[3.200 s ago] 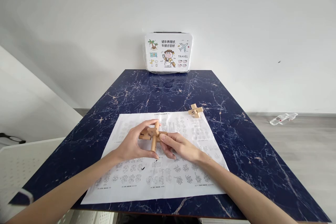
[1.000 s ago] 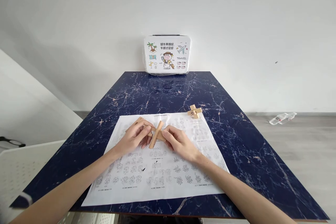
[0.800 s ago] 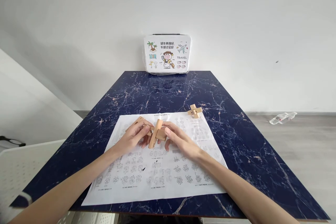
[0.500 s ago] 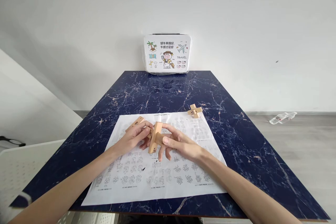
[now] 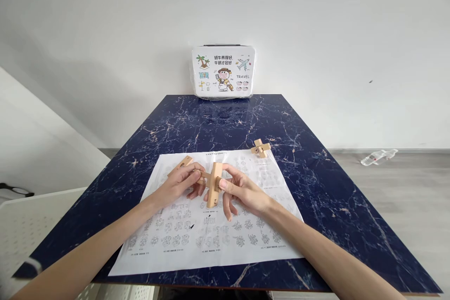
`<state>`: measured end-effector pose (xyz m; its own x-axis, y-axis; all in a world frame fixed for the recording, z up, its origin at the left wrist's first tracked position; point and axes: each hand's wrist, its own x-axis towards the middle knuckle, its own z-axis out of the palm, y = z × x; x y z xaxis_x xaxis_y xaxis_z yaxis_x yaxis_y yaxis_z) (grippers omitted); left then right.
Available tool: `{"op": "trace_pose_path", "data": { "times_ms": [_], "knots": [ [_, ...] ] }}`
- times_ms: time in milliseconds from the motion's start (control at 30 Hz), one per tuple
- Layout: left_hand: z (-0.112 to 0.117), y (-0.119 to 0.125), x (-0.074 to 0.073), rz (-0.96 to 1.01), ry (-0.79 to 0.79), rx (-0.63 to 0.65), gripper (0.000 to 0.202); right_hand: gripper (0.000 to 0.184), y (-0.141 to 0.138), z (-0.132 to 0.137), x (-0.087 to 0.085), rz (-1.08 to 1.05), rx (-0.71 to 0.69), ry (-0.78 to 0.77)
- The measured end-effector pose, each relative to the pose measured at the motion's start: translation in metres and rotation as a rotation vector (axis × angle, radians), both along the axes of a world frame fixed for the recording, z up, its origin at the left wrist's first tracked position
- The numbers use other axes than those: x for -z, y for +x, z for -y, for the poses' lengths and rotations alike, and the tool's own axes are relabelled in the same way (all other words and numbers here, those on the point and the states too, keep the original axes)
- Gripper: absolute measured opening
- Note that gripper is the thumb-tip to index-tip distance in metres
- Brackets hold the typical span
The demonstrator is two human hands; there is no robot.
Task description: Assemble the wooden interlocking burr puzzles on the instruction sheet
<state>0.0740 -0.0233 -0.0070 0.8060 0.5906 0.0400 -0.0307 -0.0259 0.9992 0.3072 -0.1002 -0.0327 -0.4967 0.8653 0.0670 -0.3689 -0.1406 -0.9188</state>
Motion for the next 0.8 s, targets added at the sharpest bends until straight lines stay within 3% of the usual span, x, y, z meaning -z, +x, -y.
{"op": "trace_pose_path", "data": {
  "times_ms": [167,400,800],
  "knots": [
    [0.0,0.001,-0.001,0.024,0.023,-0.006,0.036,0.047,0.0,0.002,0.005,0.03,0.105,-0.005],
    [0.001,0.003,-0.002,-0.001,0.007,-0.022,0.038,0.047,-0.007,0.008,-0.003,0.073,0.235,0.008],
    [0.004,0.005,-0.005,-0.017,0.028,-0.026,0.039,0.051,-0.006,0.01,-0.004,0.069,0.262,-0.024]
  ]
}}
